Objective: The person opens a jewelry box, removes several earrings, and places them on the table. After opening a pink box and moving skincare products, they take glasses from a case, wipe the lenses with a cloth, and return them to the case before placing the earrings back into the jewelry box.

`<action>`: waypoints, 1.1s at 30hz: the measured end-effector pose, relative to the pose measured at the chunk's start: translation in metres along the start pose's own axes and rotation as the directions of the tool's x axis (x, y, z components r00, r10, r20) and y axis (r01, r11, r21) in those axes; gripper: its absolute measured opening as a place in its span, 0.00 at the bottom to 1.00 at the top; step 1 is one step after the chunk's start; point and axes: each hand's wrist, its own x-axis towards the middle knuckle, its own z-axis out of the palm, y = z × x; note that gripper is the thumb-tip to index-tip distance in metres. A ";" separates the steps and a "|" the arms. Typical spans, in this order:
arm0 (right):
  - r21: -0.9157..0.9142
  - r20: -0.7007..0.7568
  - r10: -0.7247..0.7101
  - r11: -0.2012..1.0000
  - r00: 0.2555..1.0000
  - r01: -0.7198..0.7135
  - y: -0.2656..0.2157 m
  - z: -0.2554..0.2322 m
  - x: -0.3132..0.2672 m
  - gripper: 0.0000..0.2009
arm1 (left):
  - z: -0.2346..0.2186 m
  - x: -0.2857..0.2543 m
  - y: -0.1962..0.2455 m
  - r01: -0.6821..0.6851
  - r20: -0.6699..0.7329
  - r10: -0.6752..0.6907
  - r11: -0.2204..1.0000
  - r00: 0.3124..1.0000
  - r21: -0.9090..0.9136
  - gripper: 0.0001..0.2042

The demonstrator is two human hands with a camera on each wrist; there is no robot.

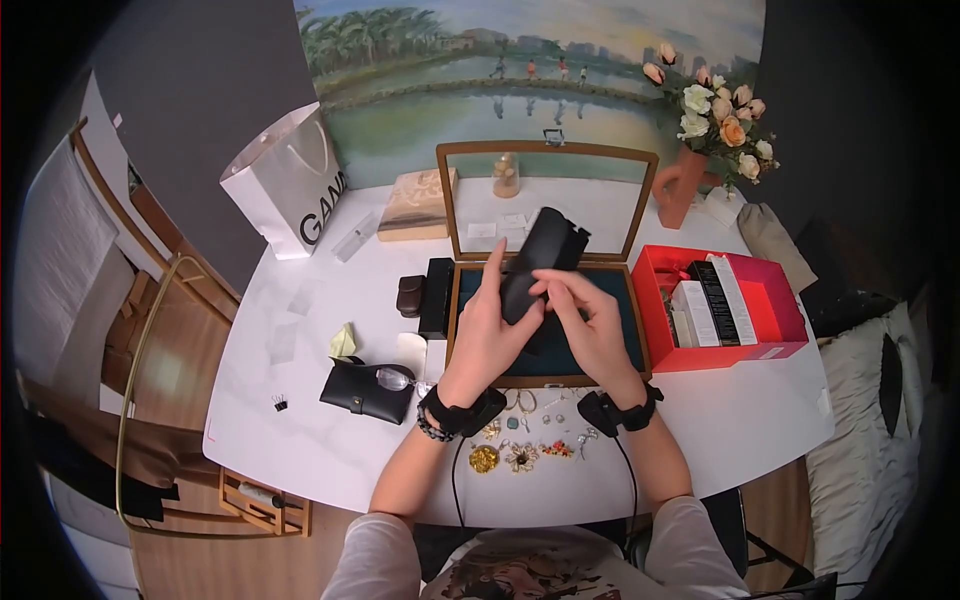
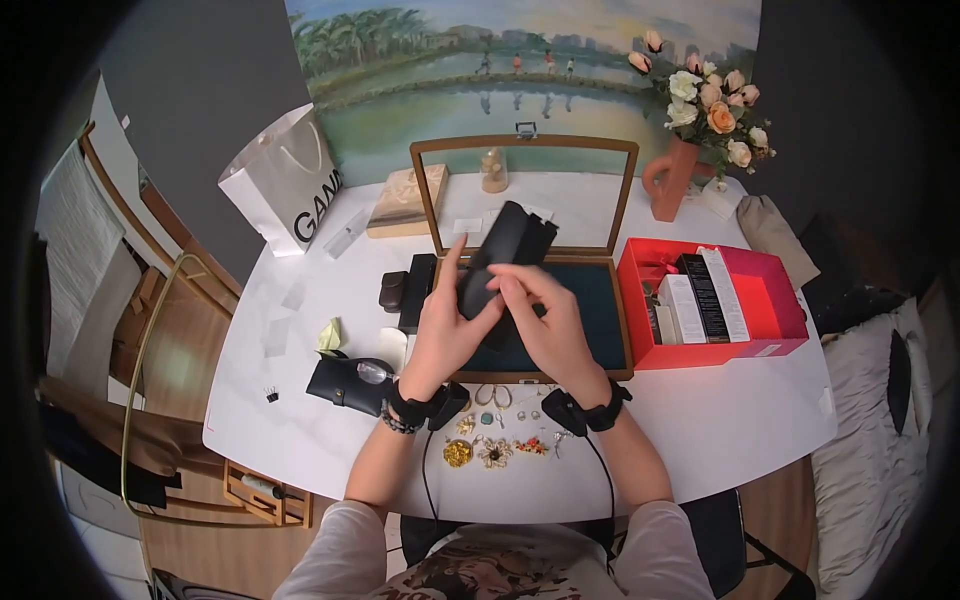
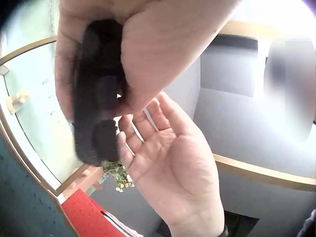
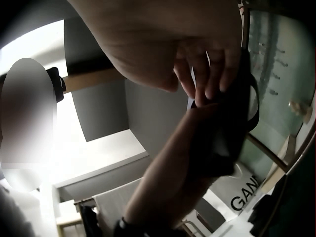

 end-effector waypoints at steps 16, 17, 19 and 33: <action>-0.464 -0.053 -0.161 0.878 0.985 0.119 0.028 -0.015 0.006 0.36 | -0.017 0.000 0.006 0.074 0.049 -0.058 0.878 0.997 -0.473 0.26; -0.416 -0.042 -0.106 0.906 0.993 0.079 0.021 -0.013 0.005 0.38 | -0.018 -0.001 0.009 0.074 0.049 -0.058 0.878 0.997 -0.473 0.26; -0.296 0.001 -0.006 0.955 1.000 0.006 0.007 -0.015 0.003 0.39 | -0.019 -0.004 0.015 -0.001 0.037 0.013 0.956 0.999 -0.293 0.27; 0.108 -0.087 -0.010 0.994 0.996 0.020 0.020 -0.003 -0.012 0.49 | -0.027 0.001 -0.003 -0.399 -0.188 0.571 0.738 0.800 0.544 0.15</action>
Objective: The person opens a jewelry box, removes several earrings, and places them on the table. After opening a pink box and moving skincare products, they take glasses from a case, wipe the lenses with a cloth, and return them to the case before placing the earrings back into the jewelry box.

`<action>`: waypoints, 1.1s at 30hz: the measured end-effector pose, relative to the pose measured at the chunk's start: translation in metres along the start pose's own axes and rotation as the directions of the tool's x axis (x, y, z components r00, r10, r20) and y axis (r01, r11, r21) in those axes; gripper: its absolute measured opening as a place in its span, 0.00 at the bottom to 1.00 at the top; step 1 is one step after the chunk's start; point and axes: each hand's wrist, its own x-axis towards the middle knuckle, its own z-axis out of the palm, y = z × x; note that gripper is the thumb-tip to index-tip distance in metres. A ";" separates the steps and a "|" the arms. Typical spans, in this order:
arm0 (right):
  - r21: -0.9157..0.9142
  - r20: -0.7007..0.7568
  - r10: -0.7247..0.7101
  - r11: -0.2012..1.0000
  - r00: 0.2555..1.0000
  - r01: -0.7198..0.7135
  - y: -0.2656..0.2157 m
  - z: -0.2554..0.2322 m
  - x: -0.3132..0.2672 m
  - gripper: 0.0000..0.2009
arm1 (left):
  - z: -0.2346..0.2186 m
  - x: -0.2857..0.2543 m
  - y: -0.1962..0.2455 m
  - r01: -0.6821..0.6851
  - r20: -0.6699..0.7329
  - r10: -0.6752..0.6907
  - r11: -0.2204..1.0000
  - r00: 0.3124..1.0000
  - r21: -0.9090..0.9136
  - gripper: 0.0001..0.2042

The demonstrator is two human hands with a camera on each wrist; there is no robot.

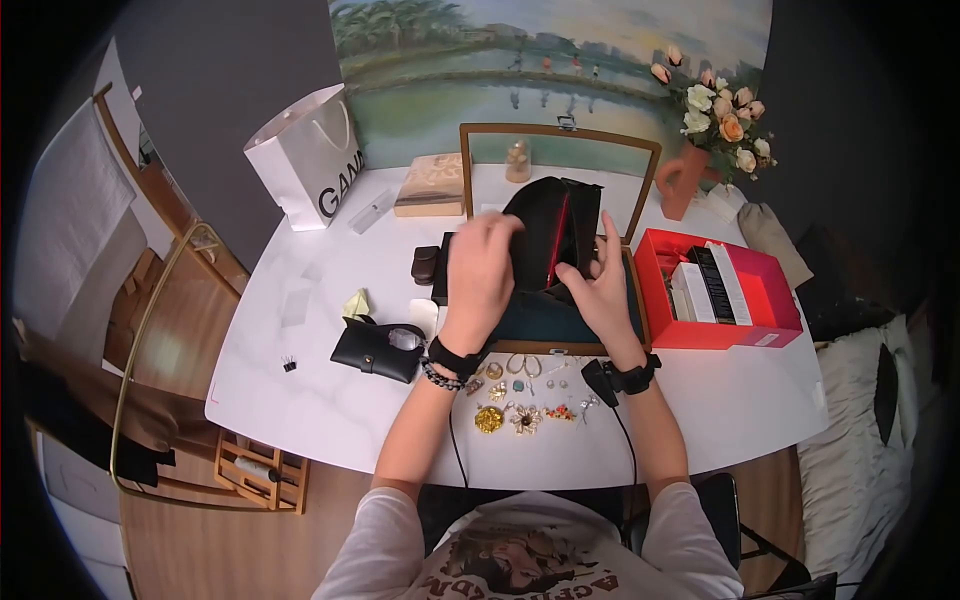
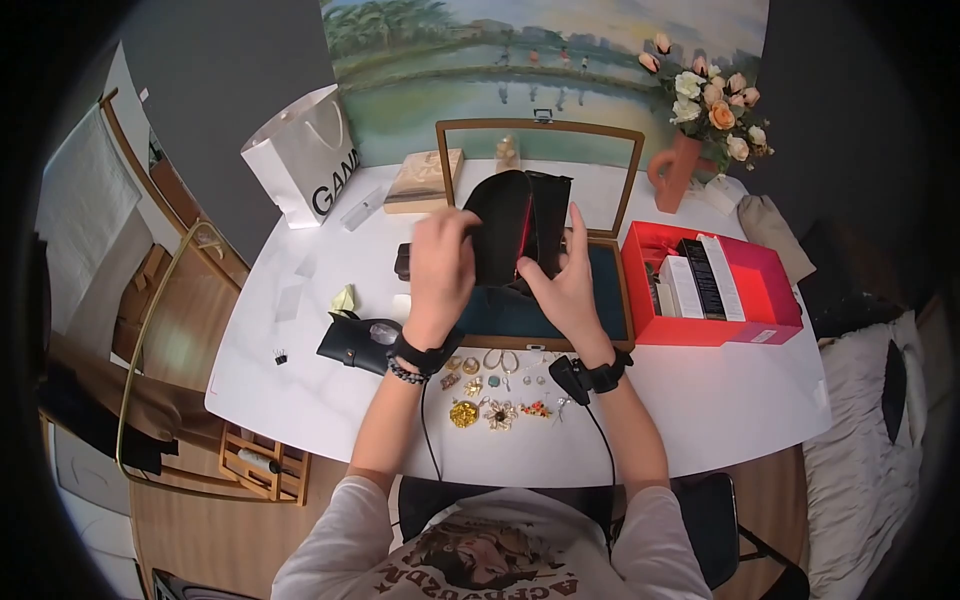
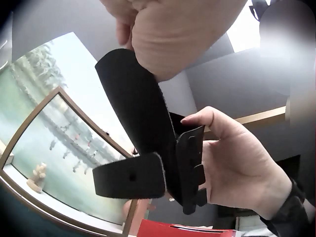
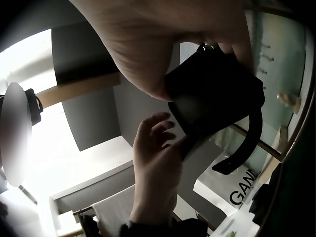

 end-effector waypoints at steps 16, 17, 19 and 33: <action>-0.212 0.240 -0.084 0.968 0.967 0.137 -0.021 0.021 -0.019 0.48 | 0.021 -0.026 -0.009 0.644 0.561 -0.332 0.516 0.758 -0.565 0.17; -0.203 0.250 -0.082 0.970 0.965 0.135 -0.019 0.023 -0.019 0.48 | 0.019 -0.026 -0.008 0.648 0.560 -0.339 0.509 0.756 -0.566 0.16; -0.105 0.231 -0.070 0.990 0.970 0.097 -0.012 0.022 -0.017 0.49 | 0.025 -0.032 -0.014 0.616 0.540 -0.316 0.541 0.780 -0.573 0.17; 0.172 0.098 0.237 0.953 0.967 -0.251 -0.015 -0.002 -0.003 0.41 | -0.015 -0.008 0.001 0.805 0.751 -0.303 0.322 0.586 -0.498 0.22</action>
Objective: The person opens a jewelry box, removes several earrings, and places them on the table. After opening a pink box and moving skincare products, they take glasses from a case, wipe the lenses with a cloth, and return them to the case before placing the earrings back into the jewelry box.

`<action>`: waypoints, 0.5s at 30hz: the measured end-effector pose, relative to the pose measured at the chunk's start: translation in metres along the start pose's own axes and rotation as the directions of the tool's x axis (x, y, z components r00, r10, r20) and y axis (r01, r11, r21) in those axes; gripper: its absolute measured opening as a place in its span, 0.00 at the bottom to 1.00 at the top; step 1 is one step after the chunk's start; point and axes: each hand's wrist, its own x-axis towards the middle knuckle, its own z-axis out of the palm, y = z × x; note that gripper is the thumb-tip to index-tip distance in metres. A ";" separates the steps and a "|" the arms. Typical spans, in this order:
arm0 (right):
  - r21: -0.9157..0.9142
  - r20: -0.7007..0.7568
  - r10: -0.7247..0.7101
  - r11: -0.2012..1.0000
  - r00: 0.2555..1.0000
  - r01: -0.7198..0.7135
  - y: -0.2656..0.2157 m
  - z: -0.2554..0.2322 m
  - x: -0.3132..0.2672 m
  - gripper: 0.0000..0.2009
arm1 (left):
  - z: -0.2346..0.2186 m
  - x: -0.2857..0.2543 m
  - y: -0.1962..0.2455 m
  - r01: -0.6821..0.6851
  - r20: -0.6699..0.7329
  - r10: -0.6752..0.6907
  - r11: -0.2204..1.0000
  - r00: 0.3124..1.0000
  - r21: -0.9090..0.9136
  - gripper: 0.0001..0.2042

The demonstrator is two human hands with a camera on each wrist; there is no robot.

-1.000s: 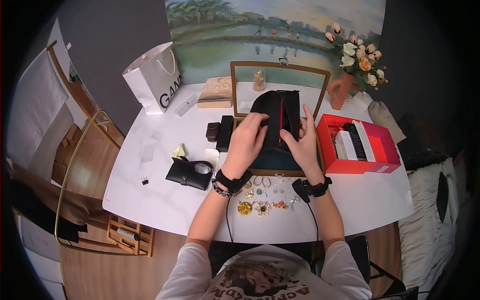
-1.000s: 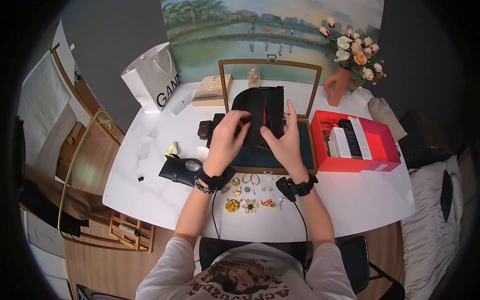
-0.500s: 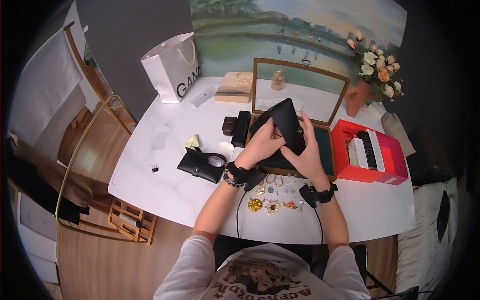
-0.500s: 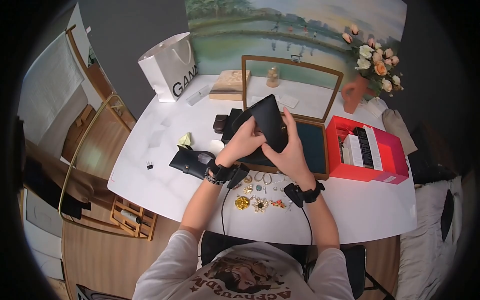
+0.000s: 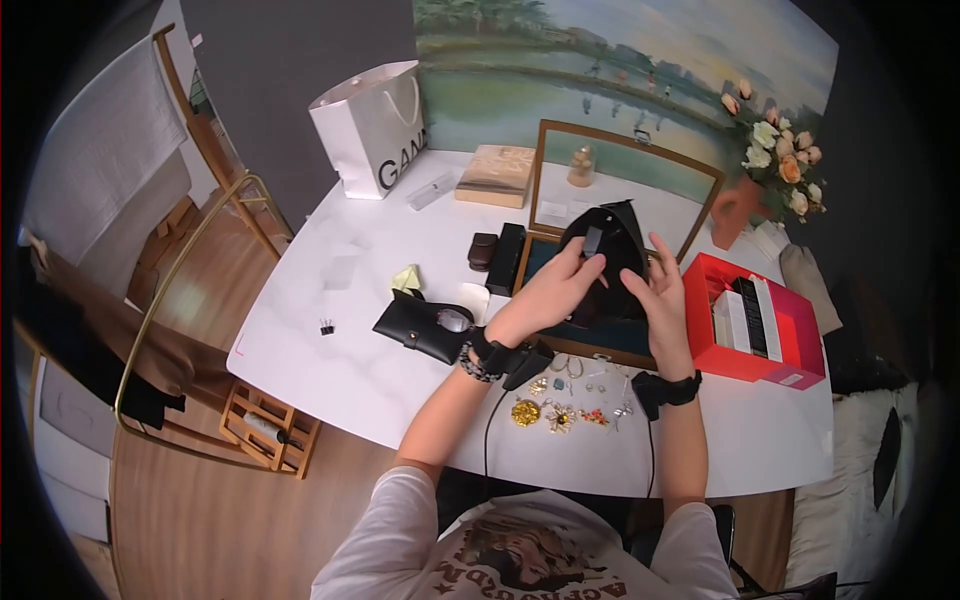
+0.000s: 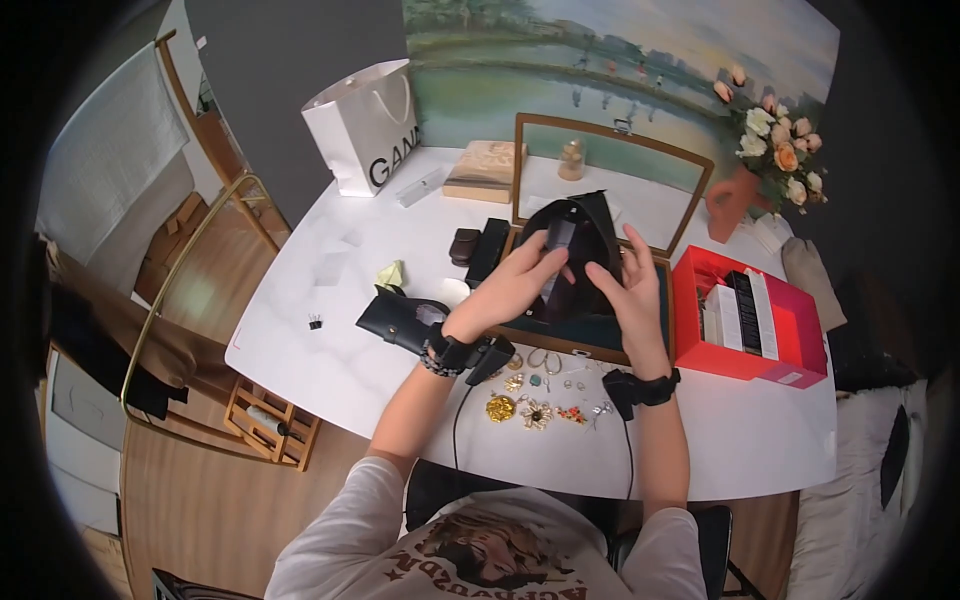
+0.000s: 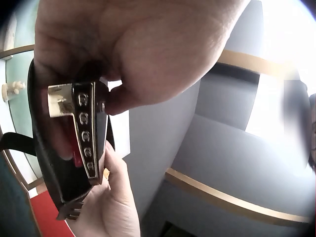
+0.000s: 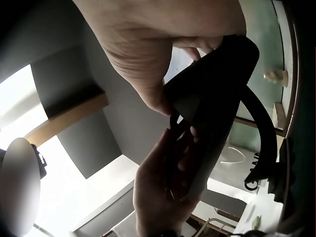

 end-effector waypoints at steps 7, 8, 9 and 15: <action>-0.014 0.091 0.043 0.999 0.995 -0.042 -0.001 0.003 -0.001 0.41 | 0.010 0.009 -0.023 -0.156 -0.105 0.173 0.975 0.979 0.158 0.20; -0.022 0.076 0.048 0.999 0.996 -0.047 -0.002 0.004 -0.001 0.41 | 0.009 0.008 -0.021 -0.165 -0.113 0.185 0.972 0.976 0.165 0.20; 0.004 0.046 0.054 0.999 0.997 -0.054 -0.005 0.004 -0.001 0.41 | 0.008 0.005 -0.019 -0.165 -0.106 0.184 0.973 0.977 0.163 0.20; 0.074 -0.119 0.044 0.997 0.992 -0.036 0.001 -0.025 0.011 0.38 | -0.024 -0.027 0.042 -0.034 -0.024 0.034 0.999 0.999 0.018 0.19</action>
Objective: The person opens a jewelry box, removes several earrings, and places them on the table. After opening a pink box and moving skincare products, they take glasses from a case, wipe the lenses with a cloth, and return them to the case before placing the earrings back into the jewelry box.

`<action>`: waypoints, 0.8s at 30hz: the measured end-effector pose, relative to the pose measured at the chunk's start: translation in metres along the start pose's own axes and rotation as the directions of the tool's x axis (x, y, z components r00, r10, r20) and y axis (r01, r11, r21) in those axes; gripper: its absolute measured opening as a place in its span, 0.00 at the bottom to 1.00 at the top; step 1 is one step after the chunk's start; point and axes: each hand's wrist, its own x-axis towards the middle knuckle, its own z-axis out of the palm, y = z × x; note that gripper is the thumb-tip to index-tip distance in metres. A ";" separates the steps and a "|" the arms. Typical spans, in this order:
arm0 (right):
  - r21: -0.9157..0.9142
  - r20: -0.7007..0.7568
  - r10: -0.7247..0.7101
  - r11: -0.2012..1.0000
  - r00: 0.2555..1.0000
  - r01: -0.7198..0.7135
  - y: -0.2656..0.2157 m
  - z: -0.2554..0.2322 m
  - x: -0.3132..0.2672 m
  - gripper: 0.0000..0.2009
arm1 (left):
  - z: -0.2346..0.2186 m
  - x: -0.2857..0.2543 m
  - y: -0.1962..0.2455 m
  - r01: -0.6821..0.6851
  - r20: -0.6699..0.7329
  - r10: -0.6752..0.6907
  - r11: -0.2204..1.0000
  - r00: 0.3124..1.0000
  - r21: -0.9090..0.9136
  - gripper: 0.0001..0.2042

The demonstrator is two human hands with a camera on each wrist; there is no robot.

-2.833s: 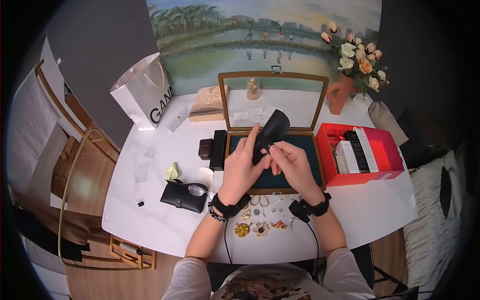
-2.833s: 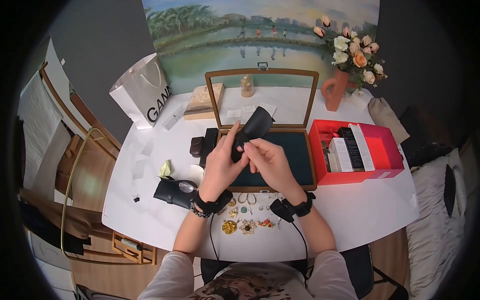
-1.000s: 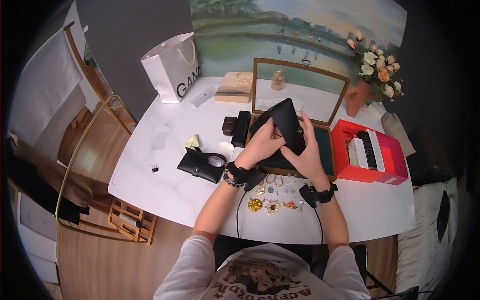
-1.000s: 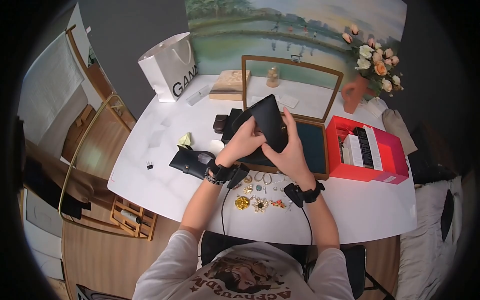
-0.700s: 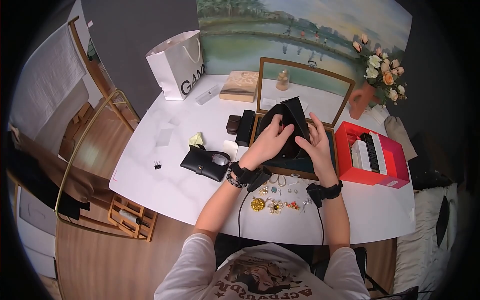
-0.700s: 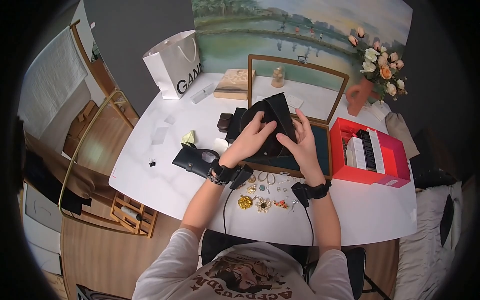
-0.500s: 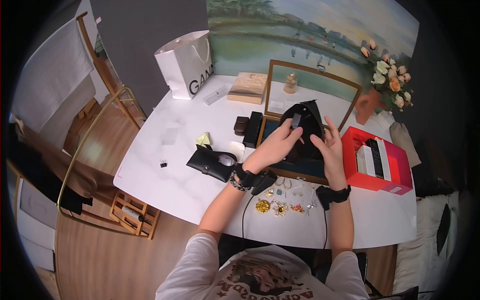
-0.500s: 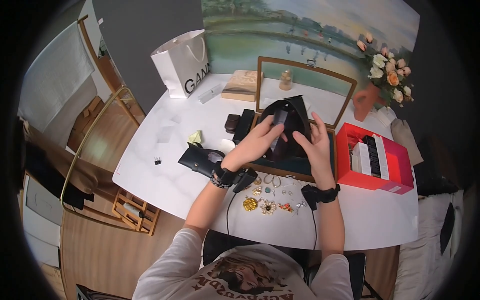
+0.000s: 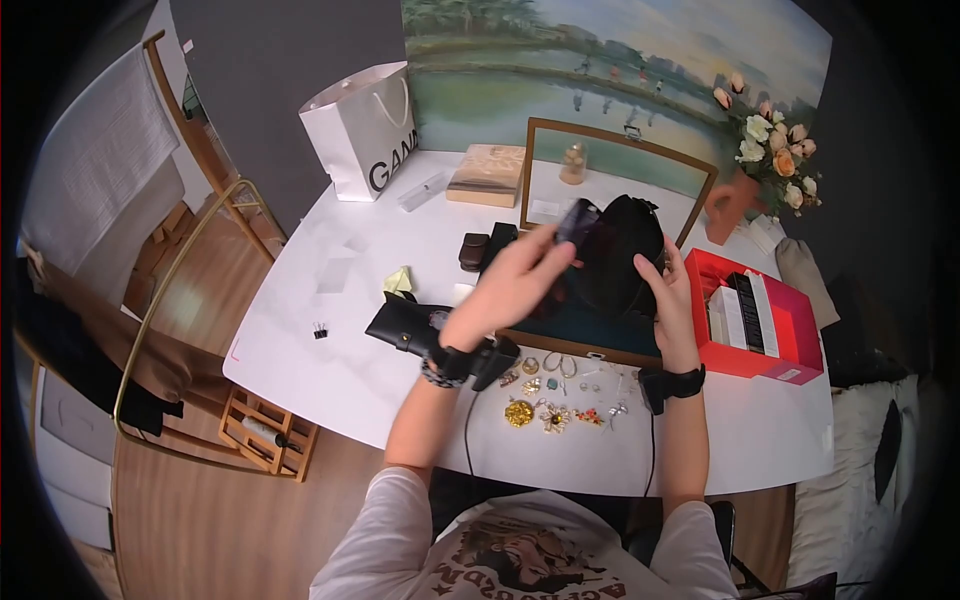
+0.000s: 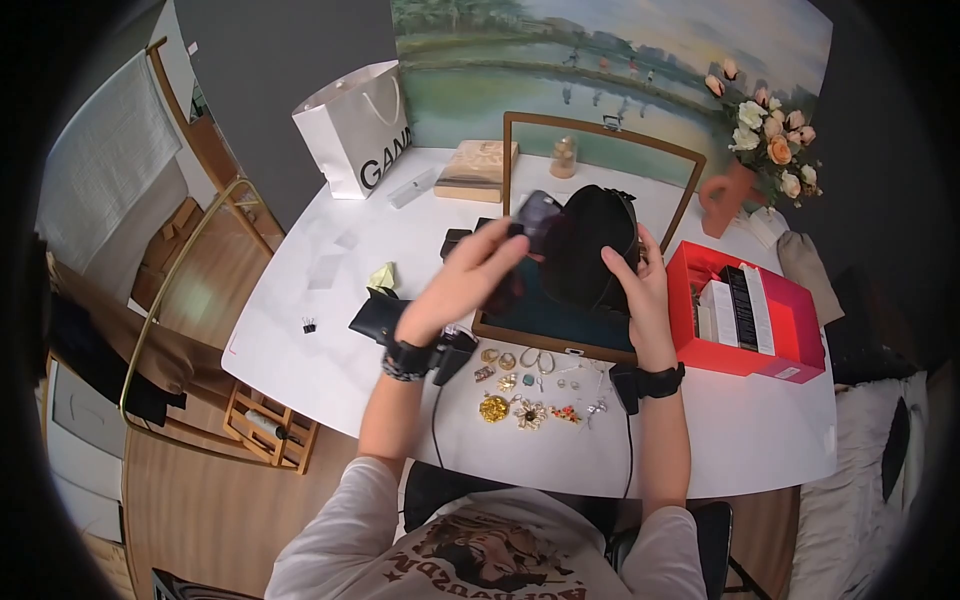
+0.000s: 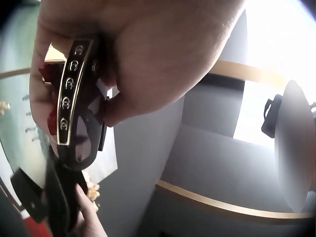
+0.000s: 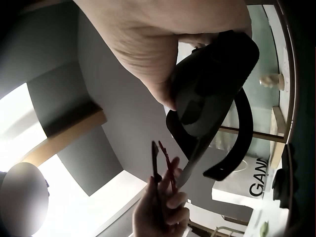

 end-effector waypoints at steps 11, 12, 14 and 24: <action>-0.024 0.077 0.020 1.000 0.997 -0.019 -0.005 -0.003 -0.001 0.36 | -0.209 0.057 -0.152 0.314 -0.656 0.074 0.834 0.751 0.454 0.24; -0.022 0.080 0.034 0.999 0.996 -0.032 -0.007 -0.001 -0.002 0.36 | -0.224 0.059 -0.175 0.416 -0.661 0.039 0.748 0.750 0.516 0.25; -0.019 0.083 0.046 0.999 0.996 -0.044 -0.007 0.002 -0.003 0.36 | -0.237 0.058 -0.203 0.503 -0.667 -0.044 0.693 0.744 0.516 0.25; -0.036 0.106 0.079 0.996 0.991 -0.076 -0.005 0.010 -0.006 0.37 | -0.223 0.055 -0.227 0.639 -0.559 -0.336 0.551 0.758 0.536 0.25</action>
